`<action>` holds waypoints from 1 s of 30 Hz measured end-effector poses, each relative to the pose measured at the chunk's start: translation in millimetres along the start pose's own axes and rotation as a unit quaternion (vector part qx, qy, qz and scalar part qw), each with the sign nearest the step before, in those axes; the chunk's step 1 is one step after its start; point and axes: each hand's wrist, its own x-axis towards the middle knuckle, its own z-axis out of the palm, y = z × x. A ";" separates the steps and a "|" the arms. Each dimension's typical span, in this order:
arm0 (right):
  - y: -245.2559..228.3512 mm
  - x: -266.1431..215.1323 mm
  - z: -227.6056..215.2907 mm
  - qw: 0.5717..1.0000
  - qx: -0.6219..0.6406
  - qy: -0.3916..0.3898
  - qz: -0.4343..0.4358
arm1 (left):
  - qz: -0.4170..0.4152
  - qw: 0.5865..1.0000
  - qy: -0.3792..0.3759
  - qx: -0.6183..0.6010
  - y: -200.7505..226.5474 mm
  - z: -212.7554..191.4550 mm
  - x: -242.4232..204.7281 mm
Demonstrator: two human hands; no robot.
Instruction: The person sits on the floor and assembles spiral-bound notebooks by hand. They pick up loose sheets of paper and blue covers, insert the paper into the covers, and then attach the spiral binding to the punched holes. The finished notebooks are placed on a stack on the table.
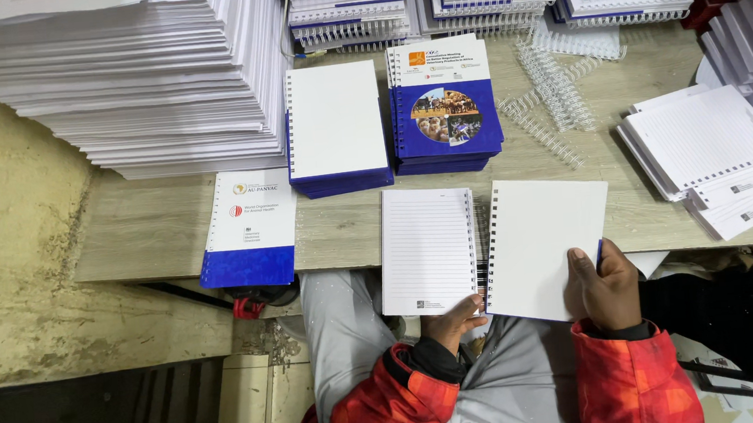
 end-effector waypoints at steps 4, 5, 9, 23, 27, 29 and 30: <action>-13.9 4.2 1.4 1.000 -0.018 0.002 0.019 | 0.011 1.000 0.011 0.006 8.3 4.2 -10.5; -12.0 7.3 0.4 0.999 -0.021 -0.011 0.041 | 0.024 1.000 0.001 -0.006 9.4 3.9 -11.6; 1.2 14.0 -3.4 0.997 -0.031 -0.042 0.054 | 0.017 1.000 0.008 -0.010 9.2 2.8 -10.3; -5.6 26.9 -1.3 0.979 -0.049 -0.140 0.142 | -0.009 1.000 -0.002 0.014 20.8 -4.0 -14.6; -3.6 20.0 -4.2 0.975 -0.073 -0.156 0.139 | -0.017 0.998 -0.044 0.035 16.1 -12.8 -16.2; -3.8 17.9 -3.7 0.976 -0.036 -0.157 0.147 | -0.012 0.997 -0.067 0.031 26.9 -7.6 -25.8; -3.3 15.8 -2.6 0.975 0.000 -0.160 0.156 | -0.009 0.996 -0.088 0.027 31.7 -6.4 -31.2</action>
